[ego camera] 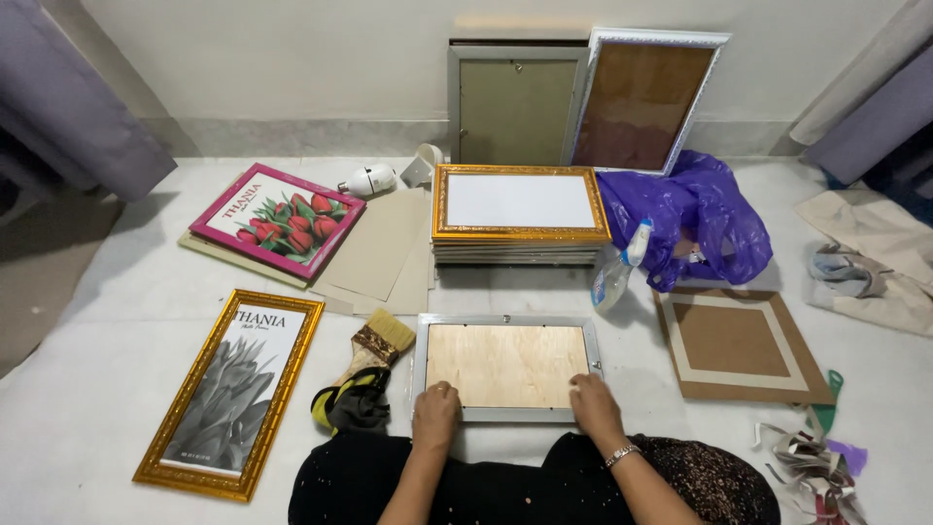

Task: Cleaning the glass of a picture frame with spray and a cloth, then placing a wooden backing board into the frame.

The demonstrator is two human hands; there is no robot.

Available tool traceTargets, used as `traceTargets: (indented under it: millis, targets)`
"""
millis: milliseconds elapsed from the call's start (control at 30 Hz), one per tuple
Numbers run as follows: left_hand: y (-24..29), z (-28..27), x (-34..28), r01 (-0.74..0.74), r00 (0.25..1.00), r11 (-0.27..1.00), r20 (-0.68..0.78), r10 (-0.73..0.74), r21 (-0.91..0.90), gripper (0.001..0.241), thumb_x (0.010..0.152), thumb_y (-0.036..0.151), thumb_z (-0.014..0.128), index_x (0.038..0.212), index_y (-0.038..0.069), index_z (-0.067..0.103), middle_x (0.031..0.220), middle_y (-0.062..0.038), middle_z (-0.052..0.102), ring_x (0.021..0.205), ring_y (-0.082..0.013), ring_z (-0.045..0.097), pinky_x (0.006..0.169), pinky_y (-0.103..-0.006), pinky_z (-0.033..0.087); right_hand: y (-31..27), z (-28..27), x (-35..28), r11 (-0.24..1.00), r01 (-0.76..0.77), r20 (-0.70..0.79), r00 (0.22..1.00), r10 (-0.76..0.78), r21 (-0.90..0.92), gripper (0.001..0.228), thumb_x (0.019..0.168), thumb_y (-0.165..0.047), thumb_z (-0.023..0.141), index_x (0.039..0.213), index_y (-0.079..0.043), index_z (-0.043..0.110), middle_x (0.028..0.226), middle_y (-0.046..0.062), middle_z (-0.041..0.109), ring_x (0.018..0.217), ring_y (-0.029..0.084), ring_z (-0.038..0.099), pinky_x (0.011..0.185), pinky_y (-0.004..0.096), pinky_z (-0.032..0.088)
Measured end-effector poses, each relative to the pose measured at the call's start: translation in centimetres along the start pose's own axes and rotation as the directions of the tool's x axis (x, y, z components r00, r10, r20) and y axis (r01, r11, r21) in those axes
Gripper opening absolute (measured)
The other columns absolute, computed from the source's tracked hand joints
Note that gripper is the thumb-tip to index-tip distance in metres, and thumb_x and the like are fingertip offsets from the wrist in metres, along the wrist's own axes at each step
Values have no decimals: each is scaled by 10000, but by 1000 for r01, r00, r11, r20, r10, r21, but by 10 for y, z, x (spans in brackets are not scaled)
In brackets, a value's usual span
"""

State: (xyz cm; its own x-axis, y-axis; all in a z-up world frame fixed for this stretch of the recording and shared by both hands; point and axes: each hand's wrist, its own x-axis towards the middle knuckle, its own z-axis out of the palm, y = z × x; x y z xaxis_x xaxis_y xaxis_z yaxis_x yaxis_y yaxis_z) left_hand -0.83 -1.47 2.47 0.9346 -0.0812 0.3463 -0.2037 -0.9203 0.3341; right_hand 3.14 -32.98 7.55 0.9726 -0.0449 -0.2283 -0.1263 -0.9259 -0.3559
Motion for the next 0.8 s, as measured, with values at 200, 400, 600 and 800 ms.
traceTargets:
  millis: [200,400,600,800]
  targets:
    - [-6,33,-5,-91,993,987,88,80,136,56,854,146,586,901,120,602,922,-68,635,837,-251,651,806,-382,494,-16,15,-10,988,128,145,979,-140,91,122,867,-230,749,942,-163,681,957,-33,671,875,128,662,835,273,543]
    - [-7,37,-1,-98,988,987,131,82,126,48,862,172,584,855,125,595,906,-80,643,805,-273,670,777,-410,509,-13,29,-6,982,175,54,982,-179,65,38,895,-167,664,910,-137,647,909,3,658,835,188,656,818,328,537]
    - [-9,44,2,-94,989,980,133,71,178,34,860,133,577,845,124,606,880,-73,640,734,-269,674,731,-405,528,-16,13,-3,994,78,204,974,-93,81,61,885,-165,696,941,-152,676,950,-30,683,867,122,671,848,265,552]
    - [-17,62,-3,-136,988,968,105,116,210,21,844,122,588,846,114,569,837,-86,611,678,-275,653,657,-410,525,-18,12,11,996,31,48,998,-35,89,152,955,-243,615,994,-144,723,967,-11,672,871,113,660,854,260,570]
